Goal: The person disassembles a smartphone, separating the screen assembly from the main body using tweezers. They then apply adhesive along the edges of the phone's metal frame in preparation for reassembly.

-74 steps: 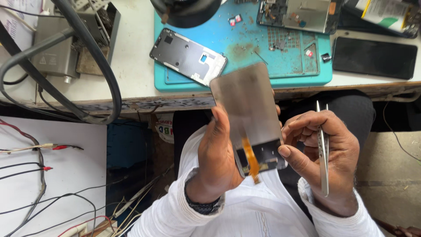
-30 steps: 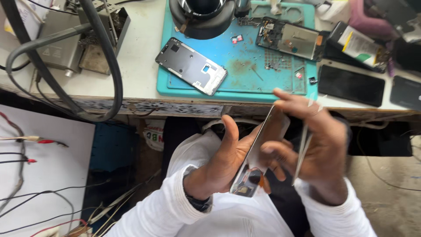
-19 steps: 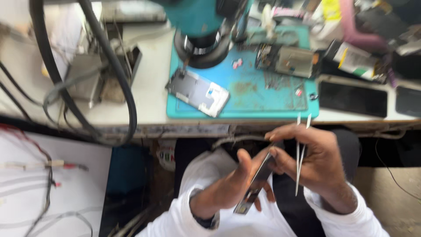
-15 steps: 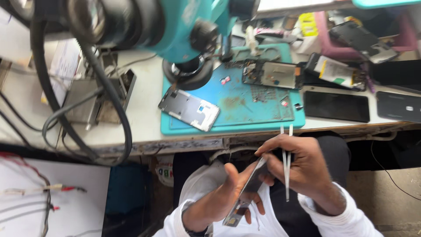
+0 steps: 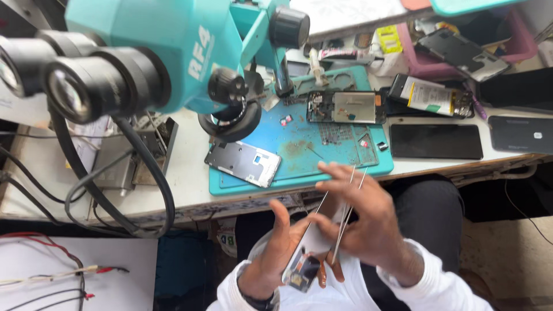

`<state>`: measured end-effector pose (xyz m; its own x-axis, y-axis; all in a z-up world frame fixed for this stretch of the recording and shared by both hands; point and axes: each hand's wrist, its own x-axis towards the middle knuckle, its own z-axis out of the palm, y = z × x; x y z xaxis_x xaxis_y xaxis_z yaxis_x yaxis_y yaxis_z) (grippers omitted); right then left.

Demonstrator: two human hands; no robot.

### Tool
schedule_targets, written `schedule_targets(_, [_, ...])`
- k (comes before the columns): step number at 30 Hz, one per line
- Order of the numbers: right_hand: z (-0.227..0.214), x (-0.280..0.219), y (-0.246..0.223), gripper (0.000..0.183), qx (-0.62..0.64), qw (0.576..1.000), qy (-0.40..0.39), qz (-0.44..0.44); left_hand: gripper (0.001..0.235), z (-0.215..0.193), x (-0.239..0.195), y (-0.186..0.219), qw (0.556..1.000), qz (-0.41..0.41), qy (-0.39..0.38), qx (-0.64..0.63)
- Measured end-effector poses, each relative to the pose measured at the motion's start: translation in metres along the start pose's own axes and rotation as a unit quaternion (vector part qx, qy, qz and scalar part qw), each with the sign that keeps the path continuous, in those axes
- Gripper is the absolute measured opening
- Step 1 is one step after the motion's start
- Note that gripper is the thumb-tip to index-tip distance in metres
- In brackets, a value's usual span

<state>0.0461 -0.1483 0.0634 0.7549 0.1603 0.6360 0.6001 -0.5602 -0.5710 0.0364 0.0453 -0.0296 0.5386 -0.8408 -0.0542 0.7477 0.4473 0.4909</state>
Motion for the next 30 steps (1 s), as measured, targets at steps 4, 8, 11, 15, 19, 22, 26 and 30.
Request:
schedule_targets(4, [-0.007,0.000,0.016,0.046,0.074,0.995,-0.025,0.055,0.122,-0.007,0.021,0.005,0.998,-0.031,-0.048,-0.040])
schedule_targets(8, [-0.010,-0.002,0.004,0.041,0.056,0.997,-0.031,0.032,0.127,0.009,0.042,0.022,0.999,-0.048,-0.021,-0.005])
schedule_targets(11, [-0.010,0.001,-0.006,0.045,0.069,0.997,-0.011,0.028,0.139,0.028,0.051,0.027,0.998,-0.056,-0.008,0.023])
schedule_targets(15, [-0.013,0.007,-0.019,0.049,0.032,0.998,-0.022,0.044,0.138,0.048,0.055,0.036,0.985,-0.023,0.049,0.162])
schedule_targets(19, [-0.018,0.004,-0.031,0.059,-0.010,0.999,-0.038,0.027,0.141,0.057,0.049,0.038,0.966,-0.024,0.104,0.235])
schedule_targets(22, [-0.018,0.002,-0.039,0.062,-0.030,0.999,-0.030,0.004,0.146,0.057,0.051,0.036,0.975,-0.001,0.061,0.212])
schedule_targets(26, [-0.016,-0.002,-0.044,0.061,-0.030,0.999,-0.019,-0.006,0.145,0.050,0.060,0.027,0.978,0.007,0.112,0.175])
schedule_targets(30, [-0.016,-0.002,-0.039,0.057,-0.022,1.000,-0.018,-0.009,0.144,0.043,0.059,0.021,0.971,0.004,0.112,0.210])
